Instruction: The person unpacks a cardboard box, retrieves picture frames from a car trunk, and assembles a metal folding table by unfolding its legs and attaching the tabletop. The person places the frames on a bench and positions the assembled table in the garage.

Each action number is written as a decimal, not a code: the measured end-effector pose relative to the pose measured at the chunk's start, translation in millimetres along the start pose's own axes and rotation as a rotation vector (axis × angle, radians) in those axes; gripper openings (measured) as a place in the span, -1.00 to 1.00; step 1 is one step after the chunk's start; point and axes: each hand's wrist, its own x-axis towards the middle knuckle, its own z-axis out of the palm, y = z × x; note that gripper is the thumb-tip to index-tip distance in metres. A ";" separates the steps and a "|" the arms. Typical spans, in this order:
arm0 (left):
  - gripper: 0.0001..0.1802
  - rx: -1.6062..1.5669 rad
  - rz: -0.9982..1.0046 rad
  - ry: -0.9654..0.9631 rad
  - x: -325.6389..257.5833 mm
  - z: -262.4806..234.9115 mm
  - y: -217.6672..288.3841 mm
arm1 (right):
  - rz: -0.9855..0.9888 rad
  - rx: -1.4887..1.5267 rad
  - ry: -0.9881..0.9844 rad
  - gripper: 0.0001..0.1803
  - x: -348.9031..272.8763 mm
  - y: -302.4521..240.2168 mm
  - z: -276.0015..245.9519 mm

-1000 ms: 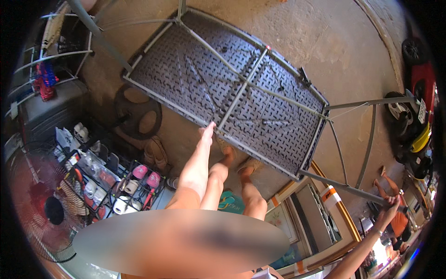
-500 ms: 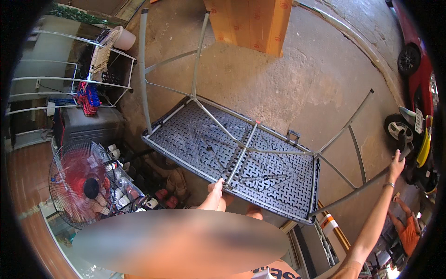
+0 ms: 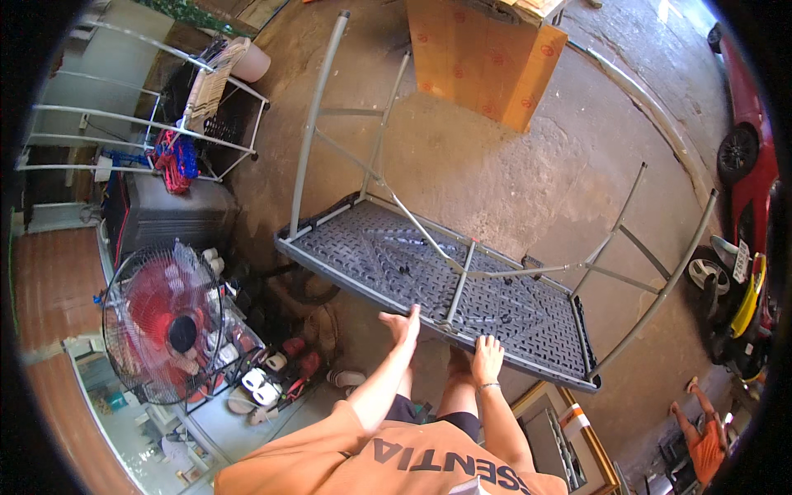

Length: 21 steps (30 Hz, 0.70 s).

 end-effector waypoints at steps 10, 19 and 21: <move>-0.44 0.922 1.466 -0.683 142.3 -109.2 109.5 | -0.049 -0.060 0.104 -0.89 28.6 -4.8 -34.9; -0.33 0.516 1.769 -0.550 115.5 -219.0 311.8 | -0.210 0.160 0.099 -0.45 65.1 -12.1 -303.8; -0.13 0.595 1.693 -0.580 105.8 -244.0 349.2 | -0.180 0.113 0.010 -0.31 75.0 -25.9 -351.3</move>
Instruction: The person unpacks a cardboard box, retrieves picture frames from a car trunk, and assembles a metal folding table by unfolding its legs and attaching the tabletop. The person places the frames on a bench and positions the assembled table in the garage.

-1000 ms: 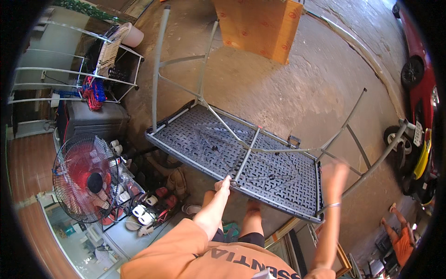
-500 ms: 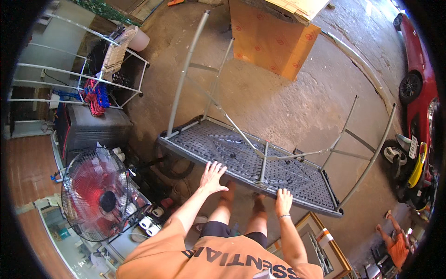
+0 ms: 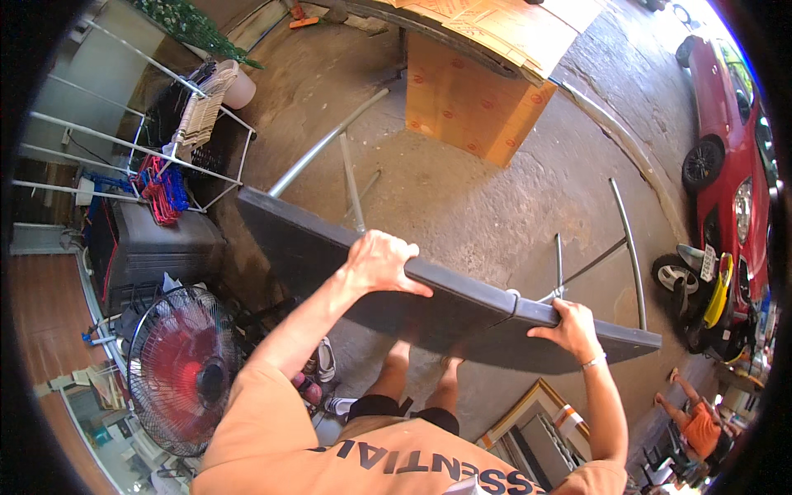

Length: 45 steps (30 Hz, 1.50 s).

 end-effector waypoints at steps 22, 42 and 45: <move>-0.01 -0.012 -1.080 1.327 -46.1 96.2 -69.0 | 0.093 -0.304 0.412 -0.24 261.9 5.0 -115.5; -0.17 -2.171 -1.278 0.792 -123.3 261.0 -94.7 | 1.545 0.005 1.261 0.18 57.0 99.7 120.1; -0.15 -2.200 -1.274 0.759 -116.4 254.7 -100.3 | 1.996 0.873 1.091 0.62 -15.9 135.0 232.1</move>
